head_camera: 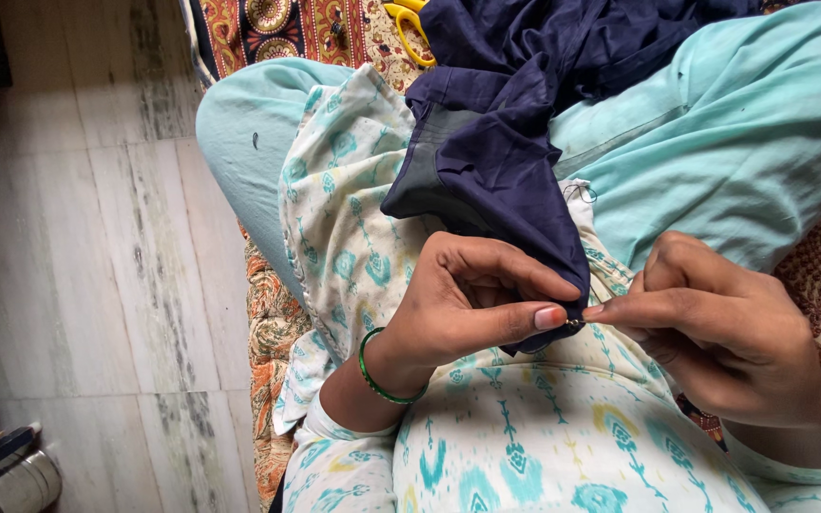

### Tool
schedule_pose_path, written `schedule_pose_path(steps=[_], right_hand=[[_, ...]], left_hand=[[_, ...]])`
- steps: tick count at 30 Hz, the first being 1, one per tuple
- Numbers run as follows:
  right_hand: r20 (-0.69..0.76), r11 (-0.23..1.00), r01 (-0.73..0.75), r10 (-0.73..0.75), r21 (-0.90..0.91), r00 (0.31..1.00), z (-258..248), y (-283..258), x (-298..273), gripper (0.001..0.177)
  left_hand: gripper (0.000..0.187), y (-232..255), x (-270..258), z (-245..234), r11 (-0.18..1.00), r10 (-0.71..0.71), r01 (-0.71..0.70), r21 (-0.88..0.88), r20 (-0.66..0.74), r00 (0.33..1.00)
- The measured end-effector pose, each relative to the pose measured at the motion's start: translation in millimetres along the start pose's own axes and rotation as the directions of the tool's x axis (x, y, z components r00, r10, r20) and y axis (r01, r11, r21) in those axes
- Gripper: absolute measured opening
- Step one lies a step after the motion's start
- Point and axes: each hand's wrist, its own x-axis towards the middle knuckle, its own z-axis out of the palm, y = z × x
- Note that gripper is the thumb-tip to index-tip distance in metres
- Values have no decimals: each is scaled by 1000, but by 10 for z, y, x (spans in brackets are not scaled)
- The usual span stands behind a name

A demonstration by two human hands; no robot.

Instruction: The person sews a button onto a dark blue garment using a needle and thread. They repeatedly pass the needle through the button and fabric, pull the thread, and finally cut the thread with scissors.

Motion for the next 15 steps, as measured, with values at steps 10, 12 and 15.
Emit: schedule_pose_path(steps=[10,12,15], right_hand=[[-90,811,21,39,584,995,256,141,27,14],[-77,664,-2,90,748,993,338,147,59,17],[-241,730,3,222,684,945,450,131,125,25]], left_hand=[[16,-143,78,-49,995,13,-4,-104,85,996],[16,-188,91,-53,991,16,-7,-131,69,997],[17,-235,107,-65,987,63,-64,-149,-8,998]])
